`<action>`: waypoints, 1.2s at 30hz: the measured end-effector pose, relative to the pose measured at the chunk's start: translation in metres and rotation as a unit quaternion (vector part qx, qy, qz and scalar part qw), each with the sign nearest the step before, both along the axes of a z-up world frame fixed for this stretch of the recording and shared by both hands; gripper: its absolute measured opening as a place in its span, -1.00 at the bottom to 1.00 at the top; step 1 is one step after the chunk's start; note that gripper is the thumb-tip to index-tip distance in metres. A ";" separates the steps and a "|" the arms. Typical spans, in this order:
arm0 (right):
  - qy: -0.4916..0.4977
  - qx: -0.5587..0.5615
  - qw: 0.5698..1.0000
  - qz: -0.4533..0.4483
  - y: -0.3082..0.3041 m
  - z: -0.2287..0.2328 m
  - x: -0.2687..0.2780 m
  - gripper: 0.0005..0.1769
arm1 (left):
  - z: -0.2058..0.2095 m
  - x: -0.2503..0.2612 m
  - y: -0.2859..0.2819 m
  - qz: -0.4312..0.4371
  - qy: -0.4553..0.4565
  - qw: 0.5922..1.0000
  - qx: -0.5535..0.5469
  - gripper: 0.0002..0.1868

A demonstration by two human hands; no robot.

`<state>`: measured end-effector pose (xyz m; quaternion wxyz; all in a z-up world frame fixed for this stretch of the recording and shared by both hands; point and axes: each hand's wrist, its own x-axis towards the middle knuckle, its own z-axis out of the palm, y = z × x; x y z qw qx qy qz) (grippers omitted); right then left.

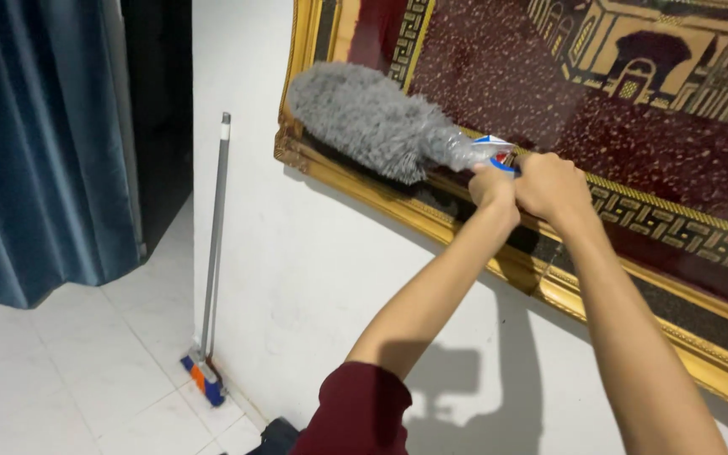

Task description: Dusting a large gold-framed picture on a wall using a microfiber duster.

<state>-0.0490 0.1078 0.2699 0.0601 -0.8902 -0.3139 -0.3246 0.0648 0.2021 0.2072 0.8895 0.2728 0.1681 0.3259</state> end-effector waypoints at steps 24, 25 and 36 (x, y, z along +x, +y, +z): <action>0.008 -0.105 0.983 0.153 0.062 -0.119 -0.034 -0.65 | -0.165 -0.066 0.050 0.086 -0.119 0.988 -0.054 -0.42; 0.014 -0.117 0.981 0.156 0.066 -0.126 -0.040 -0.64 | -0.168 -0.084 0.050 0.091 -0.137 0.982 -0.098 -0.43; 0.000 0.024 0.995 0.096 0.021 -0.110 -0.019 -0.68 | -0.127 -0.023 0.035 0.094 -0.072 0.980 0.160 -0.40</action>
